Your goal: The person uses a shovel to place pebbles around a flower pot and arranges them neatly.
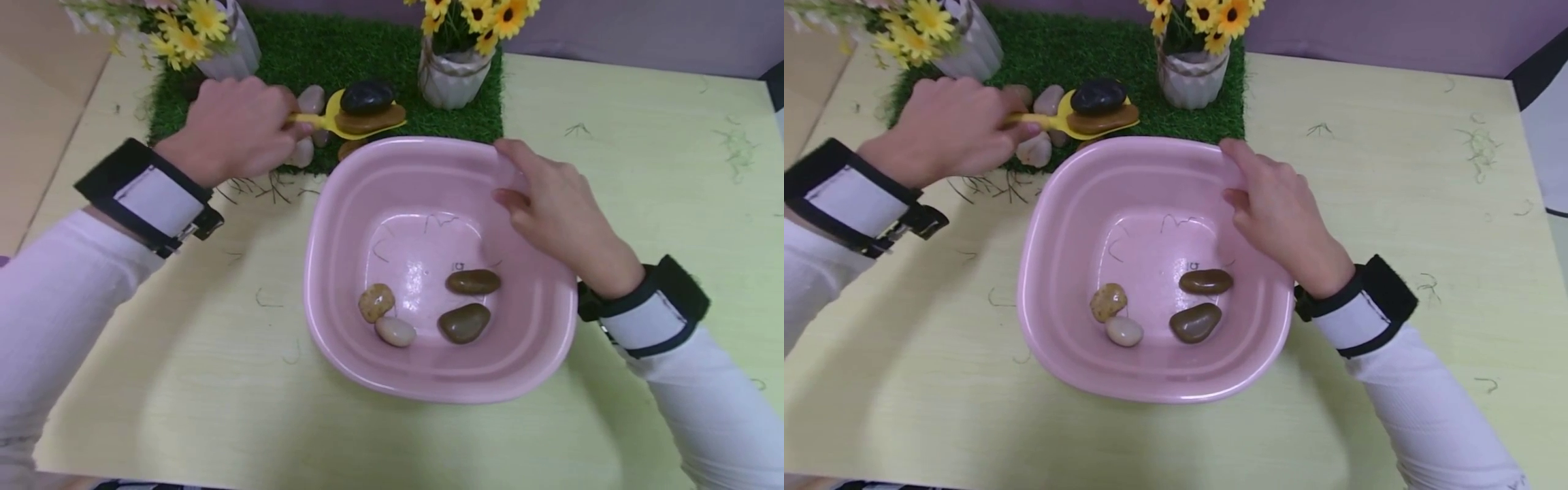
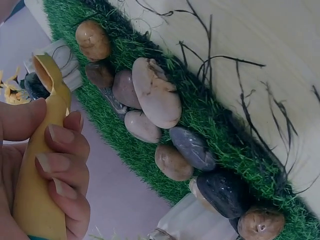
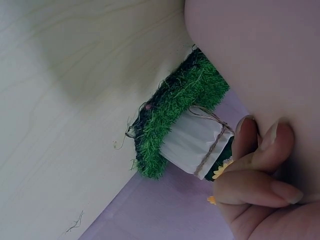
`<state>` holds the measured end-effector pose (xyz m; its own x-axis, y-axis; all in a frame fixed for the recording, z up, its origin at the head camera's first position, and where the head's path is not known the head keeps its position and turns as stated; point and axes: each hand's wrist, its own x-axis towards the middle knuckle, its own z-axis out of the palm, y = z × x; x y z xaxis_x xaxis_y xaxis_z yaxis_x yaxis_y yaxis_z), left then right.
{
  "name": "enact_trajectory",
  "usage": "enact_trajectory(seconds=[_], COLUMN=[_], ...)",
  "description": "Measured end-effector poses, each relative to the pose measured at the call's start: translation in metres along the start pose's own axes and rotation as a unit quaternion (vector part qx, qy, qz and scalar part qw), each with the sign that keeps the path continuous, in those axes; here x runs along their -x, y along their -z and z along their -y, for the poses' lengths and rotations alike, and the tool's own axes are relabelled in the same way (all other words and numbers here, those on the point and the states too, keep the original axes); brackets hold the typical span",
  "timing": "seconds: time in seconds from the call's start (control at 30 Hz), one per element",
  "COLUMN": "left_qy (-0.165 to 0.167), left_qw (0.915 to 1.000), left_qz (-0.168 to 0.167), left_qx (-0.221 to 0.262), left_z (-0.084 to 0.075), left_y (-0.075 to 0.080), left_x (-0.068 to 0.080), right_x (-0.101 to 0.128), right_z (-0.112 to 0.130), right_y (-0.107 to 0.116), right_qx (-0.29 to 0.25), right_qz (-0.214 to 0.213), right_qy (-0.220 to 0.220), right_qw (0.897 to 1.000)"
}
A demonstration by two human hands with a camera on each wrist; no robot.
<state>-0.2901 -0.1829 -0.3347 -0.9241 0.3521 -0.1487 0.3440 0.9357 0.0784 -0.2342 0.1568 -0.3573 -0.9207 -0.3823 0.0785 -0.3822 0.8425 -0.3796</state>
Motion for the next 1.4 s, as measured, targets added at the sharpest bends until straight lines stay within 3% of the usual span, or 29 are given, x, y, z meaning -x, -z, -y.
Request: enact_trajectory(seconds=[0.27, 0.53, 0.97, 1.23, 1.4], left_qy=[0.006, -0.008, -0.036, -0.008, 0.016], left_qw=[0.9998, 0.9988, 0.9991, 0.9991, 0.9992], left_qz=[0.011, 0.006, 0.004, 0.019, 0.031], left_qx=[-0.013, -0.048, -0.024, -0.038, -0.020], left_z=[-0.003, -0.004, -0.012, -0.022, -0.031], left_y=[-0.007, -0.014, -0.005, -0.002, -0.002], left_x=[-0.005, -0.006, -0.009, -0.010, -0.011], right_x=[-0.001, -0.002, -0.001, -0.001, -0.001], right_z=[-0.002, -0.003, -0.002, -0.002, -0.002], right_y=[0.001, 0.000, 0.000, 0.000, 0.000], right_qx=[0.000, -0.001, -0.002, -0.002, 0.000], right_qz=[0.001, 0.005, 0.012, 0.009, 0.008], right_qy=[0.000, 0.001, -0.002, 0.001, -0.004], right_qw=[1.000, 1.000, 1.000, 1.000, 1.000])
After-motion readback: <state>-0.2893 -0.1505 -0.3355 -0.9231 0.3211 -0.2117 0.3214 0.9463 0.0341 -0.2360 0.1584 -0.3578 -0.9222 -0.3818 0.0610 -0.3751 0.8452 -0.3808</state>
